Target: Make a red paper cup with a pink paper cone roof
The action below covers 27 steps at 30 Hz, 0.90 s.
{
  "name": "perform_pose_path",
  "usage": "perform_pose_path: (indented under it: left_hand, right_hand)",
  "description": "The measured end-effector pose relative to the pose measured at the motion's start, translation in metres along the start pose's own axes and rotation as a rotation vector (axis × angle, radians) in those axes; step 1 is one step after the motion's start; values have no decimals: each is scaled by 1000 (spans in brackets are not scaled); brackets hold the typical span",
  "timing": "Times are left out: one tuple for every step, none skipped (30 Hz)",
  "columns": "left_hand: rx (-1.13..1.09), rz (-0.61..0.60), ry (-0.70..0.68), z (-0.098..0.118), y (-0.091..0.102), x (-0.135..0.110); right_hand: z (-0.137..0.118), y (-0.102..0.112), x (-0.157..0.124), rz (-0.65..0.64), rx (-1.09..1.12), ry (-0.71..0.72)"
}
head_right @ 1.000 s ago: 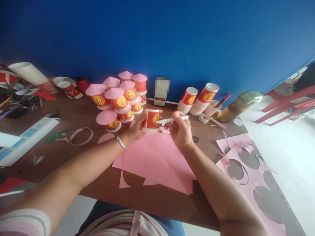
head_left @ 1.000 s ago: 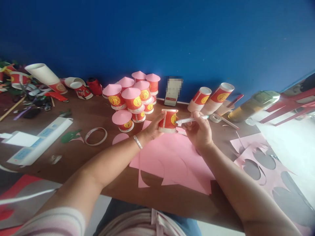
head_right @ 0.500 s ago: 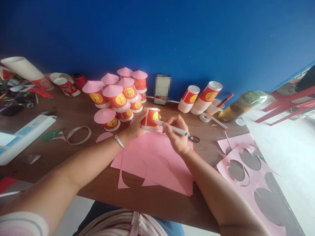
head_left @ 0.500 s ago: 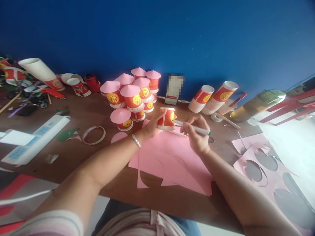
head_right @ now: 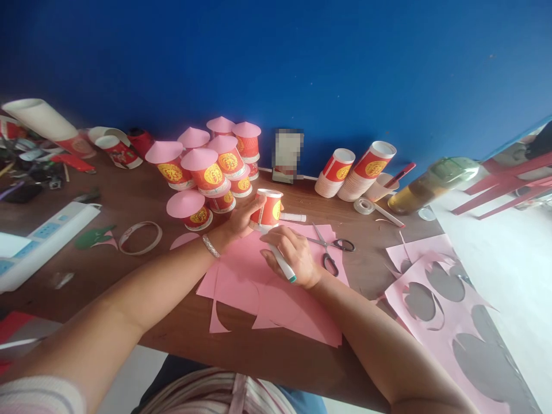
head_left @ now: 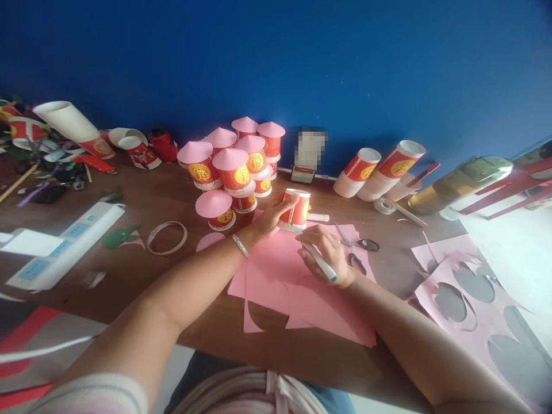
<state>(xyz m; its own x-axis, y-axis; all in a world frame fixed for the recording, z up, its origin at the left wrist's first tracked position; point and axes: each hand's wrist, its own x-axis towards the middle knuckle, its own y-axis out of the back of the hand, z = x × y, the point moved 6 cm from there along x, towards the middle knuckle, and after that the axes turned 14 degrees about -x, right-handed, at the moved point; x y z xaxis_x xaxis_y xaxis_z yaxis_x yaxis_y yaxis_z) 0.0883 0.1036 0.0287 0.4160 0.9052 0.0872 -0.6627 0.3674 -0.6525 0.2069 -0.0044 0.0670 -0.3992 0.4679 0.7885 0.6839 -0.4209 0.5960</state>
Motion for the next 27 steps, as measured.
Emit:
perform_pose_path:
  left_hand:
    - [-10, 13, 8, -1, 1, 0]
    - [-24, 25, 18, -3, 2, 1]
    - [-40, 34, 25, -4, 4, 1]
    - [-55, 35, 31, -5, 5, 2]
    - [-66, 32, 33, -5, 6, 3]
    - [-69, 25, 30, -5, 7, 4]
    - [-65, 18, 19, -4, 8, 5]
    - [-53, 13, 3, -2, 8, 6]
    - [-34, 10, -16, -1, 9, 6]
    - [-10, 9, -31, 1, 10, 7]
    - [10, 15, -45, 1, 11, 7]
    - [20, 31, -56, 2, 12, 7]
    - [23, 55, -61, 1, 14, 7]
    - [22, 79, -60, 0, 16, 7]
    - [16, 98, -57, -1, 18, 7]
    - [9, 108, -52, -3, 19, 7]
    - [3, 106, -47, -4, 19, 7]
    - [-3, 95, -40, -5, 18, 7]
    - [-7, 77, -27, -6, 16, 7]
    - [-12, 60, -13, -7, 15, 7]
    - [-14, 43, 4, -7, 13, 6]
    - [-15, 28, 21, -8, 11, 5]
    - [-16, 13, 34, -8, 9, 4]
    - [-18, -2, 47, -9, 7, 3]
    - [-24, -14, 56, -9, 5, 3]
    - [-33, -25, 65, -9, 4, 2]
    - [-43, -35, 75, -9, 2, 1]
  right_hand:
    - [-2, 2, 2, 11, -2, 2]
    - [-3, 3, 3, 19, -8, 7]
    - [-4, 3, 4, 23, -18, 13]
    - [-5, 4, 4, 26, -32, 19]
    - [-5, 4, 4, 29, -50, 27]
    - [-5, 3, 4, 32, -68, 35]
    - [-5, 3, 4, 37, -81, 39]
    - [-4, 3, 4, 43, -87, 39]
    - [-3, 3, 4, 51, -86, 36]
    - [-2, 3, 4, 57, -81, 33]
    - [-2, 3, 4, 61, -75, 32]
    - [-3, 3, 4, 61, -71, 35]
    - [-4, 3, 4, 60, -70, 44]
    - [-6, 2, 4, 54, -72, 57]
    - [-7, 1, 4, 46, -76, 68]
    - [-8, 0, 4, 36, -80, 78]
    - [-9, -2, 3, 25, -81, 85]
    - [-9, -3, 3, 14, -79, 86]
    - [-8, -3, 2, 4, -73, 83]
    - [-7, -4, 2, -6, -63, 74]
    - [-5, -4, 1, -15, -48, 61]
    - [-3, -4, 1, -21, -32, 48]
    - [-1, -4, 1, -26, -18, 36]
    - [0, -4, 1, -30, -6, 27]
    - [1, -3, 1, -33, 2, 21]
    - [1, -3, 1, -35, 7, 18]
    - [1, -2, 2, -36, 8, 16]
